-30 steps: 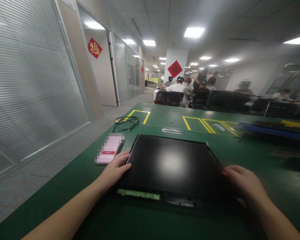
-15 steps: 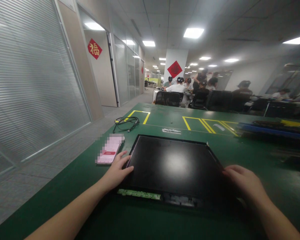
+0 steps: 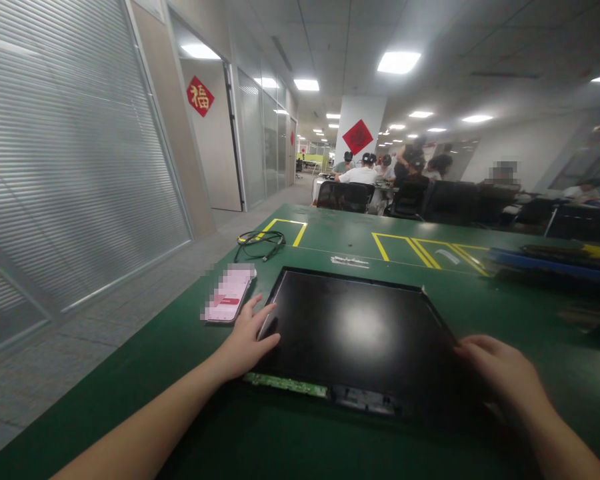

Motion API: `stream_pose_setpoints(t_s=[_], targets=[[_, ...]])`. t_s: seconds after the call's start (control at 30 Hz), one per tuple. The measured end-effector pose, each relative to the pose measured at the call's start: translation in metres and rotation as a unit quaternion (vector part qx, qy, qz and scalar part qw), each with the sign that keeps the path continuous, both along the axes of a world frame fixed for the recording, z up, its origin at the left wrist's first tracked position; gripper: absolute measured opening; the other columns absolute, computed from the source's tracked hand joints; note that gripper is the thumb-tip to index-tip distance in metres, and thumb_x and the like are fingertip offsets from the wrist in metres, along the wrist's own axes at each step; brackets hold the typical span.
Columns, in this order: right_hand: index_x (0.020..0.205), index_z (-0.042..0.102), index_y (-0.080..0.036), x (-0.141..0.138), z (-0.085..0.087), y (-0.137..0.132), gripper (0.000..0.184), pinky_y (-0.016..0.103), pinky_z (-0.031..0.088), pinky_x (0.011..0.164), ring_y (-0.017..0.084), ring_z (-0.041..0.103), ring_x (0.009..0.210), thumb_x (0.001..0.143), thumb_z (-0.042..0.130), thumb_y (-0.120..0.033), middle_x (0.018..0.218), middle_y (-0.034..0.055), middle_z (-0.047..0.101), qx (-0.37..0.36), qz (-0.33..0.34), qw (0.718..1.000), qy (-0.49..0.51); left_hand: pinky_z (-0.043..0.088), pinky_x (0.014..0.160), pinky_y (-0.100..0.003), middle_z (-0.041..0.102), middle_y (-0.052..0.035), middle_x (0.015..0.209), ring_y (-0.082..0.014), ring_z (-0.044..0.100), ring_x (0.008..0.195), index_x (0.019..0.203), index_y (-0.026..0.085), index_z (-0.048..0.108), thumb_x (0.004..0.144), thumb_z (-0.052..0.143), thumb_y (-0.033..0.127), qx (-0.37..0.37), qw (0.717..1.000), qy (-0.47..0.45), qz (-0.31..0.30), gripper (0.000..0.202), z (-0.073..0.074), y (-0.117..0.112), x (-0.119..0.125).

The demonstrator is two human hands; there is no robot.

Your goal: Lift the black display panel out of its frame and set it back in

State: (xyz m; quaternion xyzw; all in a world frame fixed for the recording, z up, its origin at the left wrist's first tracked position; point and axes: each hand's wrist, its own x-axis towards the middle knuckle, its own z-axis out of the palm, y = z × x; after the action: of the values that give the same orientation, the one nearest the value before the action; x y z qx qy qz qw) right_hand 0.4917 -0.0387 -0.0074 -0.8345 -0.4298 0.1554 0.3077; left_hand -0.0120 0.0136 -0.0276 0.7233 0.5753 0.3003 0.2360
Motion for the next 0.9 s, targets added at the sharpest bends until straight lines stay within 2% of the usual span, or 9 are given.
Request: stream_pose_setpoints(t_s=[0.13, 0.2, 0.27, 0.4, 0.5, 0.63, 0.83, 0.9], targets=[[0.074, 0.077, -0.029, -0.001, 0.001, 0.0, 0.028, 0.044, 0.055, 0.069, 0.034, 0.073, 0.076, 0.072, 0.059, -0.051, 0.073, 0.0092, 0.079, 0.002, -0.001, 1.0, -0.027, 0.032, 0.127, -0.065, 0.037, -0.0224, 0.174, -0.0478, 0.036, 0.159, 0.147, 0.021, 0.067, 0.085, 0.077, 0.042, -0.005, 0.998, 0.021, -0.059, 0.066, 0.011, -0.009, -0.002], [0.074, 0.077, -0.029, -0.004, 0.003, 0.0, 0.029, 0.045, 0.055, 0.071, 0.034, 0.072, 0.077, 0.072, 0.059, -0.051, 0.073, 0.0088, 0.079, 0.001, 0.003, 0.999, -0.033, 0.032, 0.127, -0.066, 0.042, -0.0201, 0.172, -0.0471, 0.037, 0.158, 0.143, 0.025, 0.071, 0.083, 0.08, 0.041, -0.013, 0.994, 0.053, -0.09, 0.063, 0.021, -0.013, -0.006], [0.073, 0.077, -0.03, -0.009, 0.007, -0.001, 0.028, 0.045, 0.055, 0.073, 0.034, 0.072, 0.079, 0.072, 0.058, -0.051, 0.075, 0.0083, 0.08, -0.001, 0.005, 0.999, -0.038, 0.029, 0.127, -0.066, 0.038, -0.0176, 0.175, -0.0458, 0.034, 0.16, 0.143, 0.028, 0.072, 0.081, 0.085, 0.039, -0.004, 0.99, 0.079, -0.116, 0.065, 0.031, -0.015, -0.01], [0.073, 0.076, -0.031, -0.014, 0.01, -0.002, 0.029, 0.045, 0.053, 0.075, 0.034, 0.072, 0.081, 0.071, 0.055, -0.051, 0.079, 0.0079, 0.08, -0.006, 0.011, 0.998, -0.057, 0.034, 0.126, -0.063, 0.045, -0.0127, 0.173, -0.0427, 0.04, 0.158, 0.133, 0.034, 0.079, 0.075, 0.09, 0.029, 0.0, 0.98, 0.091, -0.176, 0.059, 0.044, -0.016, -0.017], [0.076, 0.077, -0.03, -0.014, 0.007, -0.002, 0.031, 0.045, 0.053, 0.074, 0.035, 0.072, 0.083, 0.071, 0.054, -0.051, 0.081, 0.0082, 0.08, -0.003, 0.017, 0.997, -0.079, 0.039, 0.124, -0.061, 0.05, -0.0106, 0.17, -0.0419, 0.047, 0.154, 0.123, 0.035, 0.084, 0.074, 0.092, 0.028, -0.007, 0.976, 0.087, -0.201, 0.05, 0.048, -0.014, -0.019], [0.083, 0.079, -0.03, -0.015, 0.003, -0.002, 0.038, 0.046, 0.053, 0.076, 0.036, 0.073, 0.085, 0.074, 0.053, -0.056, 0.085, 0.008, 0.081, 0.007, 0.032, 0.995, -0.099, 0.041, 0.122, -0.06, 0.053, -0.0107, 0.168, -0.0422, 0.05, 0.152, 0.119, 0.035, 0.086, 0.071, 0.094, 0.031, -0.016, 0.977, 0.084, -0.197, 0.049, 0.049, -0.013, -0.02], [0.118, 0.083, -0.028, -0.022, -0.005, 0.0, 0.059, 0.046, 0.057, 0.088, 0.037, 0.077, 0.102, 0.073, 0.057, -0.056, 0.107, 0.0082, 0.085, 0.019, 0.108, 0.992, -0.07, 0.044, 0.121, -0.055, 0.057, -0.0091, 0.165, -0.0398, 0.055, 0.149, 0.124, 0.036, 0.084, 0.074, 0.091, 0.027, -0.02, 0.976, 0.069, -0.205, 0.051, 0.051, -0.016, -0.018], [0.121, 0.082, -0.027, -0.023, -0.008, 0.002, 0.06, 0.046, 0.057, 0.096, 0.037, 0.076, 0.11, 0.073, 0.057, -0.054, 0.114, 0.0083, 0.084, 0.006, 0.128, 0.99, -0.064, 0.045, 0.12, -0.054, 0.059, -0.0087, 0.164, -0.0384, 0.057, 0.147, 0.124, 0.036, 0.084, 0.076, 0.088, 0.025, -0.018, 0.974, 0.068, -0.216, 0.049, 0.052, -0.017, -0.017]])
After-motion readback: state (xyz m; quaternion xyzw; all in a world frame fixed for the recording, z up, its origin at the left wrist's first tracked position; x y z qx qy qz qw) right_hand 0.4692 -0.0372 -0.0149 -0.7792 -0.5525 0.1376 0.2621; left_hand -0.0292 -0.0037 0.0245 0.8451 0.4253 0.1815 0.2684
